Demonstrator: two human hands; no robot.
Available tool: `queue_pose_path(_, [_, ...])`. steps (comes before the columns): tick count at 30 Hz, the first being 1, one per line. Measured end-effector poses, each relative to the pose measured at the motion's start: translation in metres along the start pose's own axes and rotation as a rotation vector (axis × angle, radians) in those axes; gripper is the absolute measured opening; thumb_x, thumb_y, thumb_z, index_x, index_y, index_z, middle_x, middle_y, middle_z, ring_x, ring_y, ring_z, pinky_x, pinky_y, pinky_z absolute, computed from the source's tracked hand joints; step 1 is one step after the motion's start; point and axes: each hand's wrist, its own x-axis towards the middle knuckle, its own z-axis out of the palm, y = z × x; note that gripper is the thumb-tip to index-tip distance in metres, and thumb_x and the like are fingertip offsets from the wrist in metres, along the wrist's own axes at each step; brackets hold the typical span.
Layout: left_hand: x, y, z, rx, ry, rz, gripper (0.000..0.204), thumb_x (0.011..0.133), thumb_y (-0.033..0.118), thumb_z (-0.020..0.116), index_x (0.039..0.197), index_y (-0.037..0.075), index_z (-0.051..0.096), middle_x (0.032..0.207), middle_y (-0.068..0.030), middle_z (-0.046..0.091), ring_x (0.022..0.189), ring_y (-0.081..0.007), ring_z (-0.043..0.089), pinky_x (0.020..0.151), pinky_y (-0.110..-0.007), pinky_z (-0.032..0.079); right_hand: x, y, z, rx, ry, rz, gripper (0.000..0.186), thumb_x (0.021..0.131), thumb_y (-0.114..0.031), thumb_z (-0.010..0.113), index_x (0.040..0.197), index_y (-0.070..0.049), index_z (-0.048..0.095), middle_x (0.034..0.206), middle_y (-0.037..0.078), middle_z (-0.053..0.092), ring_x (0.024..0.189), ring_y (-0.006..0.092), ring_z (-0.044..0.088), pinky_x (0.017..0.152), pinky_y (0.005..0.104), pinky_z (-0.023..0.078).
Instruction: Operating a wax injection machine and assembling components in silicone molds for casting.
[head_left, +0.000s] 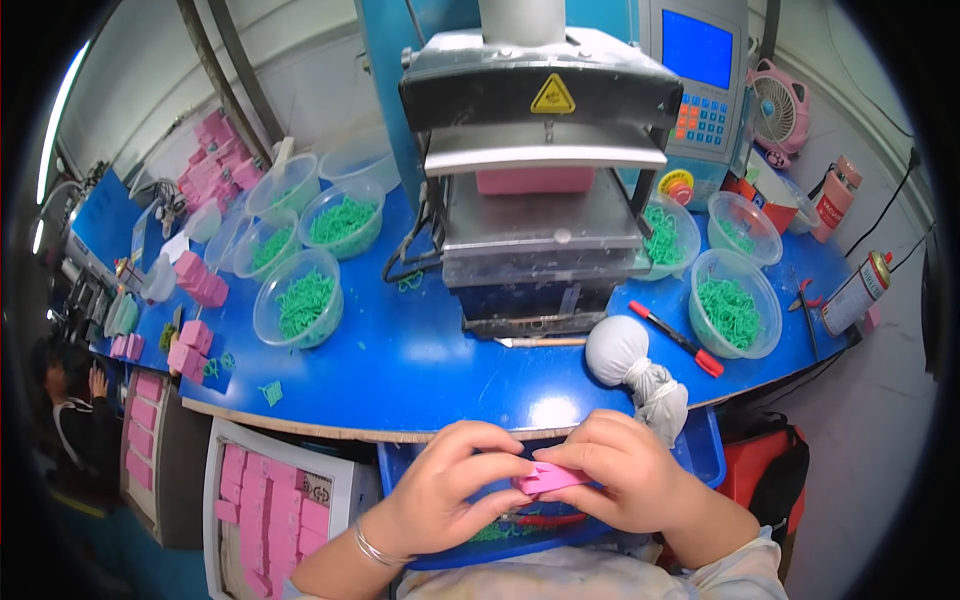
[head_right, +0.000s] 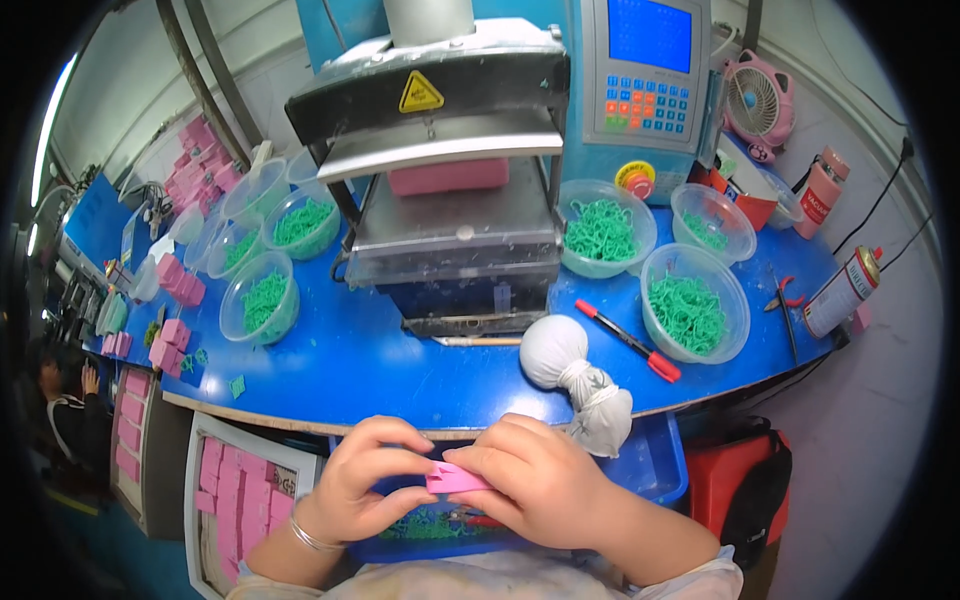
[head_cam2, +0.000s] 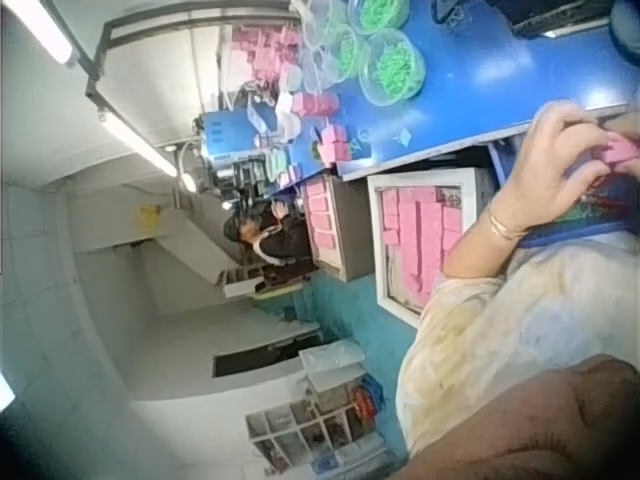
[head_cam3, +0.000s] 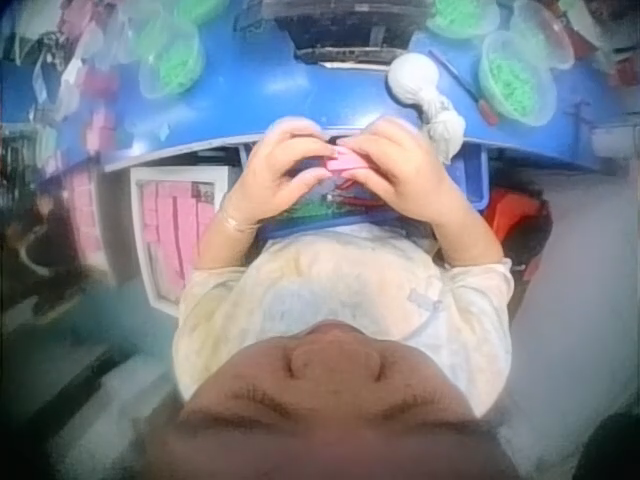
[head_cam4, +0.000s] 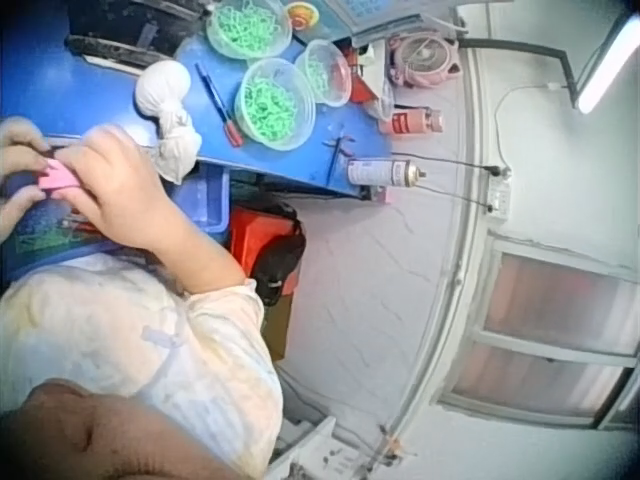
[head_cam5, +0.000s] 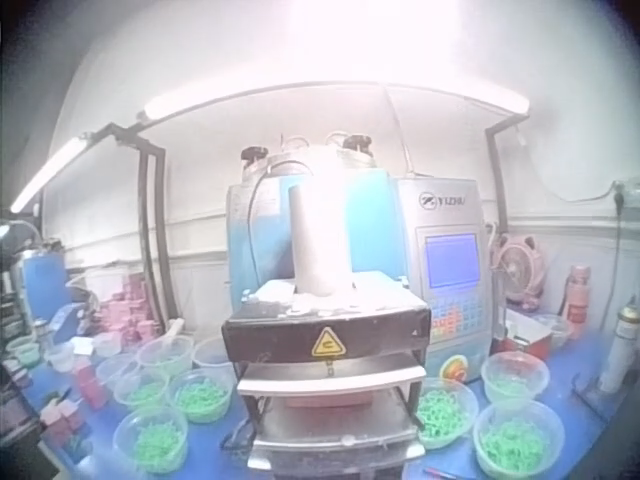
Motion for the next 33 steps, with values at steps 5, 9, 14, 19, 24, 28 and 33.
queue_pose_path(5, [0.018,0.007,-0.011,0.079,-0.369,0.060,0.020,0.068,0.006,0.071,0.085,0.004,0.060,0.085,-0.0093,0.057,0.077,-0.0240,0.057,0.066,-0.032,0.047,-0.001,-0.004,-0.004,-0.097,-0.117,-0.029,0.029,0.071,-0.018,0.067,0.094,-0.002,0.059,0.079,0.008,0.054,0.072,0.0247,0.054,0.064,0.0344,0.043])
queue_pose_path(9, [0.024,0.005,-0.012,-0.045,-0.479,0.036,0.019,0.067,0.002,0.070,0.081,0.003,0.058,0.078,-0.0089,0.057,0.074,-0.0248,0.057,0.066,-0.033,0.047,-0.001,-0.002,0.002,-0.063,-0.135,-0.057,0.028,0.073,-0.019,0.066,0.094,-0.003,0.059,0.084,0.008,0.054,0.076,0.0241,0.053,0.067,0.0337,0.043])
queue_pose_path(14, [0.023,0.004,-0.006,0.105,-0.285,0.148,0.020,0.065,0.002,0.071,0.078,0.002,0.057,0.078,-0.0100,0.058,0.074,-0.0269,0.058,0.066,-0.034,0.047,-0.001,-0.001,0.012,-0.094,-0.012,-0.051,0.028,0.074,-0.013,0.065,0.098,-0.002,0.057,0.089,0.009,0.055,0.080,0.0250,0.054,0.070,0.0338,0.043])
queue_pose_path(19, [0.005,0.010,0.005,0.530,-0.026,0.153,0.087,0.054,0.024,0.084,0.123,0.002,0.036,0.119,-0.0188,0.044,0.104,-0.0344,0.049,0.087,-0.043,0.041,-0.011,0.006,0.038,0.506,0.268,0.281,0.029,0.076,0.001,0.061,0.102,0.000,0.047,0.099,0.013,0.051,0.090,0.0202,0.055,0.076,0.0315,0.049])
queue_pose_path(24, [-0.001,-0.003,0.019,0.522,-0.066,0.087,0.077,0.062,0.020,0.077,0.126,0.004,0.037,0.113,-0.0166,0.045,0.102,-0.0308,0.049,0.087,-0.040,0.042,-0.001,0.004,0.035,1.045,0.151,0.406,0.039,0.079,-0.004,0.066,0.107,0.001,0.040,0.109,0.013,0.045,0.098,0.0174,0.053,0.086,0.0330,0.047])
queue_pose_path(28, [-0.003,0.001,0.000,-0.884,0.104,-0.460,0.090,0.063,0.011,0.078,0.134,0.003,0.023,0.120,-0.0152,0.043,0.101,-0.0242,0.053,0.081,-0.036,0.047,0.051,0.018,-0.023,1.251,0.379,0.594,0.047,0.093,-0.038,0.040,0.117,0.002,0.044,0.104,0.019,0.056,0.089,0.0245,0.059,0.073,0.0339,0.050])
queue_pose_path(33, [0.002,-0.007,-0.016,-1.166,0.319,-0.524,0.094,0.065,0.024,0.078,0.136,0.002,0.020,0.116,-0.0190,0.048,0.092,-0.0262,0.057,0.076,-0.037,0.049,0.065,0.044,-0.053,1.227,0.231,0.690,0.053,0.094,-0.040,0.033,0.099,0.006,0.058,0.080,0.016,0.063,0.061,0.0177,0.061,0.057,0.0270,0.047])
